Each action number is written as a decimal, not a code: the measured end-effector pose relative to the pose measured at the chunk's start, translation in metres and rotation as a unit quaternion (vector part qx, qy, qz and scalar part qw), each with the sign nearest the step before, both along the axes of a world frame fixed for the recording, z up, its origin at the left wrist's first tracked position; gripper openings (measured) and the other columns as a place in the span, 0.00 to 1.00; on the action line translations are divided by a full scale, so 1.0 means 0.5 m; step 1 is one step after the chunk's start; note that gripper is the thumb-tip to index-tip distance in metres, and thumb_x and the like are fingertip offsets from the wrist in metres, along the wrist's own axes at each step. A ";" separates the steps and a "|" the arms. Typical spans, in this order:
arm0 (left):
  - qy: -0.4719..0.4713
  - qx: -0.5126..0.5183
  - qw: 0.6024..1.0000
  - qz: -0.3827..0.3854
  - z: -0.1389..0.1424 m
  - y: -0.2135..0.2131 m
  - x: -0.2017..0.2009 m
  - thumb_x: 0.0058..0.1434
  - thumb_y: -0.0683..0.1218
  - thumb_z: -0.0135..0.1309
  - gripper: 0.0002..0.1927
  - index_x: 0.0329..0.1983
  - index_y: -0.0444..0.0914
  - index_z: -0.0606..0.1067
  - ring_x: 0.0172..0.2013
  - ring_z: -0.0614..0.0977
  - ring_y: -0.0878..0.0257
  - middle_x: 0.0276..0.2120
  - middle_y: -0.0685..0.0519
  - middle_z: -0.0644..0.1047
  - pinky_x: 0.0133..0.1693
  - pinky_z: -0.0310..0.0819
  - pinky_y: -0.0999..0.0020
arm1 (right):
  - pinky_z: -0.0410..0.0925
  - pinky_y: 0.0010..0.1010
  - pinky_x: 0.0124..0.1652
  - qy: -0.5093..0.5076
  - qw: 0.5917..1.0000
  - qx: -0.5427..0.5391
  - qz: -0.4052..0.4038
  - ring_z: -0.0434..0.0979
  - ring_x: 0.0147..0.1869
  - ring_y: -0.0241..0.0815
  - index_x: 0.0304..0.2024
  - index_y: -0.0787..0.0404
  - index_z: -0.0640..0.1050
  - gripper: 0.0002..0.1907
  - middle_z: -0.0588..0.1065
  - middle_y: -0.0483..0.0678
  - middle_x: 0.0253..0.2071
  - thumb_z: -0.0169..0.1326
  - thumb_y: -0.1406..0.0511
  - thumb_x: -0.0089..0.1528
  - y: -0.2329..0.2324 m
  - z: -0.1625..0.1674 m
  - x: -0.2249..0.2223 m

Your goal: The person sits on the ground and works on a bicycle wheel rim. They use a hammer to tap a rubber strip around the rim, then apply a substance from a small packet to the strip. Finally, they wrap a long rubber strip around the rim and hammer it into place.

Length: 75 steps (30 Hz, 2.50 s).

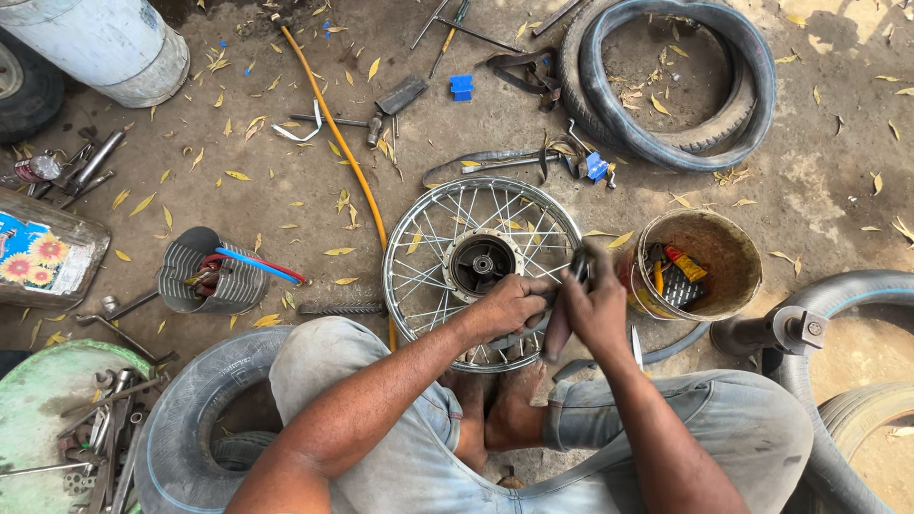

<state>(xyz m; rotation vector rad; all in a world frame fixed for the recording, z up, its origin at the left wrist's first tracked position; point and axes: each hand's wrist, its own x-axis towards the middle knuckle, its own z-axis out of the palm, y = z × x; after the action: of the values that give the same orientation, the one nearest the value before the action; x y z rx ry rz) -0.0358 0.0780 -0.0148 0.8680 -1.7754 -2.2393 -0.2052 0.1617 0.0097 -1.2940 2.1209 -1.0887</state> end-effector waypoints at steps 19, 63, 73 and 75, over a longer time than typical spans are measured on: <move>-0.028 -0.060 0.998 0.006 0.016 -0.013 0.004 0.62 0.41 0.45 0.24 0.62 0.38 0.76 0.21 0.72 0.73 0.20 0.58 0.73 0.25 0.70 0.74 | 0.75 0.45 0.51 -0.071 0.996 -0.043 -0.040 0.82 0.51 0.56 0.71 0.61 0.62 0.34 0.76 0.64 0.54 0.53 0.60 0.65 -0.001 0.014 0.012; 0.019 -0.015 0.999 0.034 0.018 0.007 0.005 0.68 0.44 0.46 0.20 0.62 0.35 0.73 0.19 0.74 0.73 0.23 0.56 0.75 0.22 0.71 0.75 | 0.71 0.37 0.52 -0.035 0.992 -0.120 -0.015 0.78 0.51 0.51 0.69 0.65 0.67 0.30 0.79 0.61 0.54 0.57 0.64 0.66 0.015 0.034 0.005; 0.076 0.052 0.995 0.042 0.012 0.002 0.006 0.70 0.42 0.43 0.24 0.68 0.34 0.70 0.20 0.74 0.74 0.23 0.56 0.75 0.25 0.73 0.78 | 0.66 0.51 0.70 0.019 0.986 -0.166 0.024 0.73 0.72 0.63 0.72 0.68 0.61 0.29 0.71 0.66 0.68 0.54 0.68 0.72 0.027 0.010 -0.016; 0.043 0.041 0.998 0.028 0.016 0.002 0.004 0.71 0.42 0.44 0.23 0.68 0.32 0.71 0.22 0.75 0.74 0.24 0.56 0.75 0.26 0.74 0.77 | 0.64 0.54 0.67 -0.004 0.989 -0.093 0.112 0.74 0.68 0.64 0.72 0.67 0.64 0.30 0.73 0.65 0.65 0.57 0.66 0.70 0.038 0.009 -0.002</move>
<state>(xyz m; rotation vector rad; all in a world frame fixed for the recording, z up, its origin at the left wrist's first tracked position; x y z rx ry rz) -0.0337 0.0790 -0.0067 0.8126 -1.6130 -2.2914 -0.2063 0.1807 0.0140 -1.5670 1.8480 -1.2121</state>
